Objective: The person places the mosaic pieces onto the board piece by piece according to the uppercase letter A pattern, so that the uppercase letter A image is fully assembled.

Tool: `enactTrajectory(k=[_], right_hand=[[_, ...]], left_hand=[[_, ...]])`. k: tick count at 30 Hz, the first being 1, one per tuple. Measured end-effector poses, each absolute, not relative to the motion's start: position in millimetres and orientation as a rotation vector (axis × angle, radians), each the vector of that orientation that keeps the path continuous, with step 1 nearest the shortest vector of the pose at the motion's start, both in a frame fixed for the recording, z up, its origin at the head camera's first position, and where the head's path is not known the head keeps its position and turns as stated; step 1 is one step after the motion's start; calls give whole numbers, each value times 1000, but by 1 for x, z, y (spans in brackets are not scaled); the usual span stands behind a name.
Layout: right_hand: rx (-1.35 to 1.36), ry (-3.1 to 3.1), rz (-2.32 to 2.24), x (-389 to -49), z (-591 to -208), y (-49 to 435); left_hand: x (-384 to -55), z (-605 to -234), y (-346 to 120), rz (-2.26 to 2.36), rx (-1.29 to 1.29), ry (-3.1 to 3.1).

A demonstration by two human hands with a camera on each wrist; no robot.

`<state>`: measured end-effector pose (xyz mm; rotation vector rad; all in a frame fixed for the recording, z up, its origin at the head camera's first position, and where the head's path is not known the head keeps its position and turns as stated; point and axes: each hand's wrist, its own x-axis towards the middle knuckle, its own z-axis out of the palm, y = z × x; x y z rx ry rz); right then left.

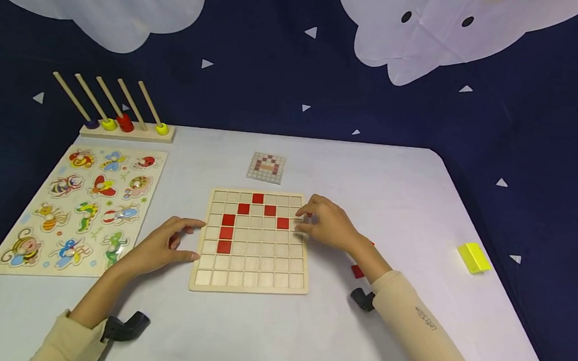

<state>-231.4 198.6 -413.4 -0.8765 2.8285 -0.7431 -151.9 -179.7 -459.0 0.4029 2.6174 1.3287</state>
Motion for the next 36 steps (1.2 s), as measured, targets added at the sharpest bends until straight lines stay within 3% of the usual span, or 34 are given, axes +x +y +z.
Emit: enactTrajectory(k=[20, 36], right_hand=[[-503, 2989, -665, -199, -417, 325], [-519, 3047, -589, -190, -430, 334]], left_hand=[[-152, -459, -180, 1299, 393, 2624], [-153, -459, -181, 1320, 382, 2616]])
